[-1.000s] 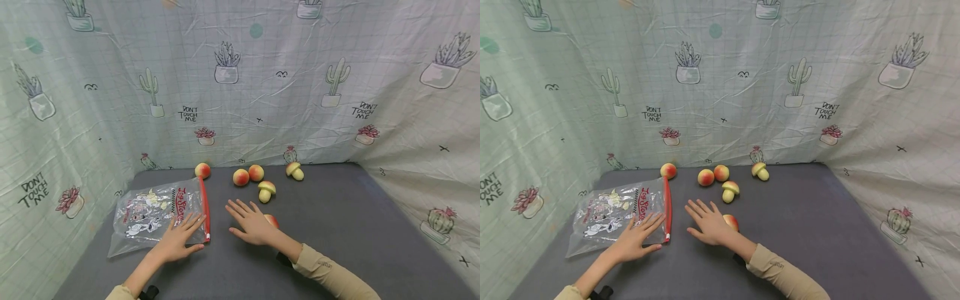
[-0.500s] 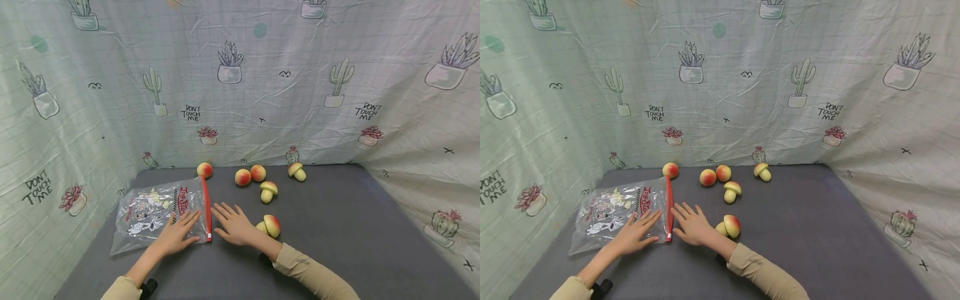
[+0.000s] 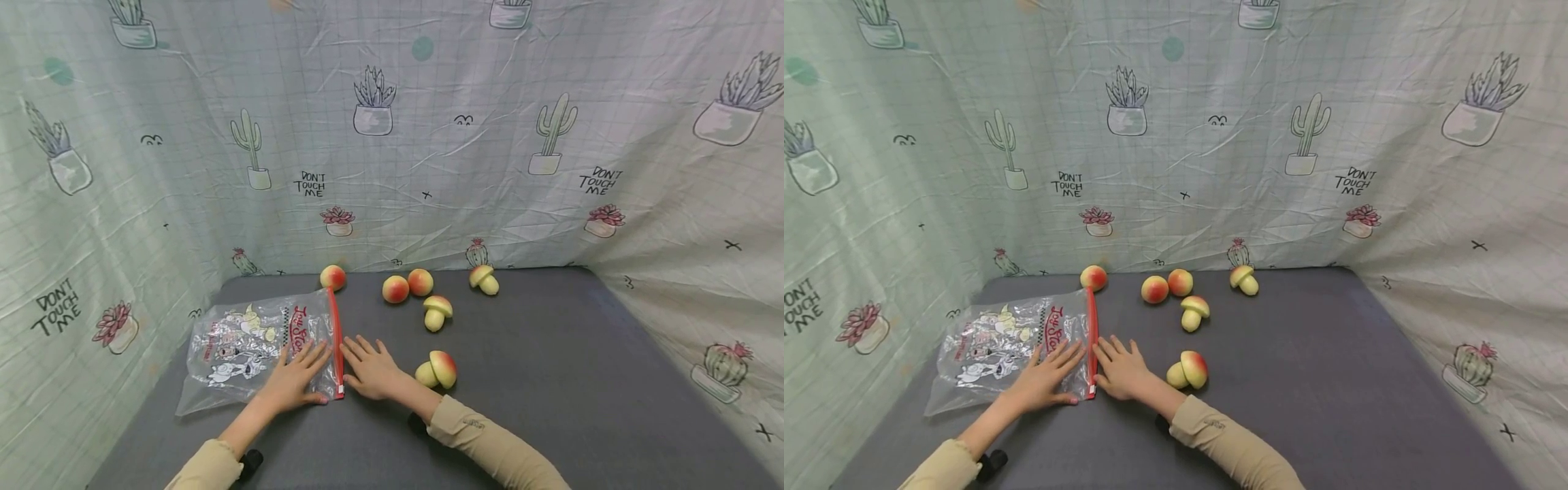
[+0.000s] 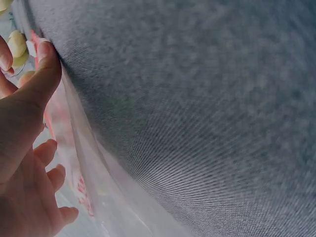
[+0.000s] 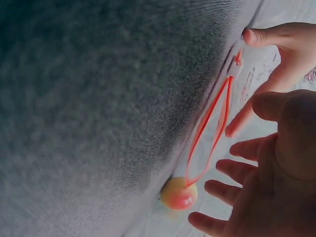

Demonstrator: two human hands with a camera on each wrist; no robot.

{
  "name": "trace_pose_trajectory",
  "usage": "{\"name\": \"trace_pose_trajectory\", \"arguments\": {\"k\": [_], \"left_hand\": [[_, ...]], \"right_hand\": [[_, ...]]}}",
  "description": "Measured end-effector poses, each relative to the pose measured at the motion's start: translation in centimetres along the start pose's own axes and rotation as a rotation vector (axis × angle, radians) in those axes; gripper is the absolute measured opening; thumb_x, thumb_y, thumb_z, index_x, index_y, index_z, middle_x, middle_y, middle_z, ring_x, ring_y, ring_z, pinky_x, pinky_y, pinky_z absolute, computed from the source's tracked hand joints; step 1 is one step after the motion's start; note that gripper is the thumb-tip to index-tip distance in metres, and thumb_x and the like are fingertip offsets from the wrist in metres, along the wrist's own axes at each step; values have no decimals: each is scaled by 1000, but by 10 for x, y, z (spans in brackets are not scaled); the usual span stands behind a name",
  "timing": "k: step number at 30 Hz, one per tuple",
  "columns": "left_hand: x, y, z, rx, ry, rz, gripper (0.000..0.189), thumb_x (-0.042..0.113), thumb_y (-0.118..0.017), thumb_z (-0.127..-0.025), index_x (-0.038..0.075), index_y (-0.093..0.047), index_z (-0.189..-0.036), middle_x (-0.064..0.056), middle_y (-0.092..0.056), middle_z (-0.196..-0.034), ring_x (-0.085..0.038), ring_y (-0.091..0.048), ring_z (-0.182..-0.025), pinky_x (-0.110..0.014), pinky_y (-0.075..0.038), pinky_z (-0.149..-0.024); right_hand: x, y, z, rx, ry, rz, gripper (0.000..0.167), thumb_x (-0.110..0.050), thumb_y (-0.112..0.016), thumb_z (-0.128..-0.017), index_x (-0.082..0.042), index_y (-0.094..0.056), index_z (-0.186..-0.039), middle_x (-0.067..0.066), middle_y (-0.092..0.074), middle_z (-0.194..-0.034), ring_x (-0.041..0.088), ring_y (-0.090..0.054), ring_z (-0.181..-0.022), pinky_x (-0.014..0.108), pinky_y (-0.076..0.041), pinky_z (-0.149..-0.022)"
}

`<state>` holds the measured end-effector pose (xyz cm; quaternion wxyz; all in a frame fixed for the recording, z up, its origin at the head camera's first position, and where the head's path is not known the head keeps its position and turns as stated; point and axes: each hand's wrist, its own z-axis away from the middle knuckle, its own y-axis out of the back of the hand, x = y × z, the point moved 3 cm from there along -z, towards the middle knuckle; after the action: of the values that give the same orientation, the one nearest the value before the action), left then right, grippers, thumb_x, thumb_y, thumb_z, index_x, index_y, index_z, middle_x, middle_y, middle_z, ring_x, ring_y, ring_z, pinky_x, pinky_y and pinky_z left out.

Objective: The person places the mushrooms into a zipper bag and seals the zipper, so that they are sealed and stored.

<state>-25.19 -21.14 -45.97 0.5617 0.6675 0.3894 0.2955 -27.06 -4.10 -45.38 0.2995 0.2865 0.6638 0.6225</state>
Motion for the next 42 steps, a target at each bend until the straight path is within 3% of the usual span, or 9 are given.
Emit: {"name": "trace_pose_trajectory", "arguments": {"k": [10, 22, 29, 42], "left_hand": [[0, -5, -4, -34, -4, -23, 92, 54, -66, -61, 12, -37, -137, -11, -37, -141, -38, -32, -129, -69, -21, -94], [1, 1, -9, -70, -12, -57, 94, 58, -66, -57, 9, -41, -134, -15, -38, -139, -41, -33, -127, -70, -21, -92], [2, 5, -10, -92, -11, -79, 92, 58, -67, -56, 10, -44, -131, -14, -42, -136, -41, -34, -126, -70, -23, -90], [-4, 1, -9, -181, -8, 15, 84, 56, -64, -65, 13, -42, -134, -11, -39, -139, -40, -35, -126, -70, -24, -90]], "right_hand": [[-3, -5, -4, -81, -4, 69, 60, -49, -37, -90, -22, -23, -142, -6, -21, -149, 18, -20, -137, 48, -26, -105], [-3, -12, -7, -183, -5, 144, 58, -51, -31, -91, -24, -23, -142, -11, -21, -148, 14, -21, -137, 45, -27, -105], [-7, -9, -6, -174, 13, 183, 57, -53, -32, -90, -27, -26, -141, -14, -23, -147, 12, -22, -136, 43, -29, -104], [-5, -16, -13, -205, 10, 147, 61, -59, -34, -86, -28, -31, -138, -15, -24, -146, 12, -26, -135, 42, -36, -99]]}}
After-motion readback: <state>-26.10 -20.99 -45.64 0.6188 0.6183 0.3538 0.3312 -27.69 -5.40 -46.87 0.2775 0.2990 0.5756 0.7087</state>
